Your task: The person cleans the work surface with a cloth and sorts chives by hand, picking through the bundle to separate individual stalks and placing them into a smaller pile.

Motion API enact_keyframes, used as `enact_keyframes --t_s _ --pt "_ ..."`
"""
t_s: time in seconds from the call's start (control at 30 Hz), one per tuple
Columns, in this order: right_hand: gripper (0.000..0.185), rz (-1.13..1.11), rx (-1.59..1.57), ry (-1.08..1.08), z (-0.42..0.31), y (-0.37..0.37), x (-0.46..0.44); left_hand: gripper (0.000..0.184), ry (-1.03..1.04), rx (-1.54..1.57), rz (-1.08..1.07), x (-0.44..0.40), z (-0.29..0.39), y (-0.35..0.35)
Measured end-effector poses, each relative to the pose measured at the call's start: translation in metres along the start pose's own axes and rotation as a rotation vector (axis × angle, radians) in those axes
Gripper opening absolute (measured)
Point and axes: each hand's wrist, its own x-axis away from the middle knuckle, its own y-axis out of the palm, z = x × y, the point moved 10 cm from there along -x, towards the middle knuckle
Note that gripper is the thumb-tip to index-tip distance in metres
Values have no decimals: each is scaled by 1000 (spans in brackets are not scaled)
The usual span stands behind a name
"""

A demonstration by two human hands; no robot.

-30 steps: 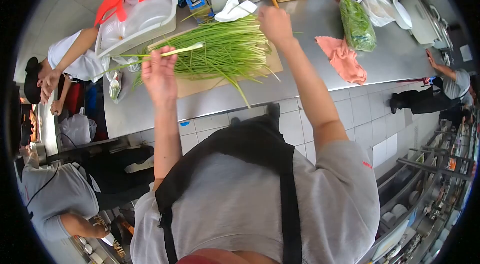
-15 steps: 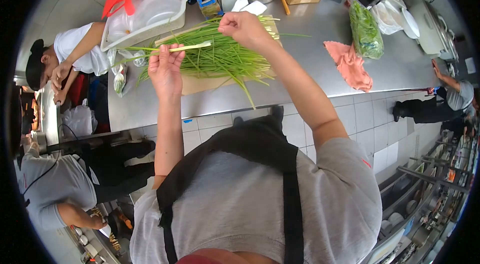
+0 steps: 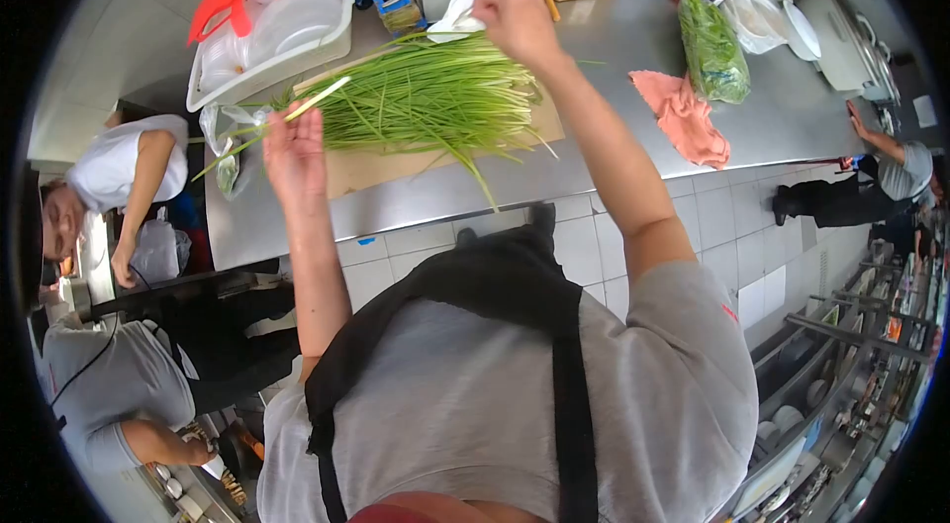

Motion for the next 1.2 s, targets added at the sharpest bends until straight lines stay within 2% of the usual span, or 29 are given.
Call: enact_keyframes --t_s 0.07,0.1,0.17,0.2,0.27,0.3,0.4,0.43,0.57,0.63,0.67,0.7,0.77,0.9,0.97,1.0,1.03,1.07,1.2 --pt "24 27 339 -129 13 -7 -5 13 -168 225 85 -5 -11 -20" --pt "24 27 342 -129 13 -7 -4 13 -170 227 84 -5 -15 -26" --pt "32 -39 401 -216 3 6 -1 13 -385 441 -99 0 -40 -13" --pt "32 -39 401 -219 -2 11 0 10 -451 449 -32 6 -51 -9" --pt "31 -203 311 -209 -10 37 4 10 -501 451 -42 19 -68 4" --pt "31 -203 311 -212 -8 42 0 9 -553 453 -54 25 -78 12" --pt "22 14 351 -173 3 32 -24 9 -584 408 -81 38 -91 29" --pt "22 14 348 -178 2 31 -25 9 -579 408 -81 39 -92 31" --pt "17 -168 102 -304 -13 40 -25 11 -573 344 -42 39 -92 35" --pt "11 -553 -87 -166 -13 63 -4 13 -581 393 -91 38 -90 38" --pt "7 -580 59 -197 -6 66 -1 13 -582 393 -89 38 -91 37" --pt "7 -581 59 -195 -2 66 2 15 -586 448 -132 38 -89 41" --pt "5 -500 290 -119 17 58 1 16 -592 505 -176 38 -89 47" --pt "5 -551 262 -165 18 54 5 19 -608 450 -163 43 -99 56" --pt "3 -374 271 -193 14 35 -3 20 -620 406 -174 45 -109 62" --pt "3 -374 272 -189 10 29 -4 19 -669 366 -129 48 -120 62" --pt "7 -402 94 -112 10 23 -4 19 -718 325 -83 52 -131 61" --pt "12 -424 -84 -35 11 19 -3 21 -753 310 -129 54 -141 66" --pt "19 -502 -280 84 12 23 12 22 -785 148 -113 58 -168 84"
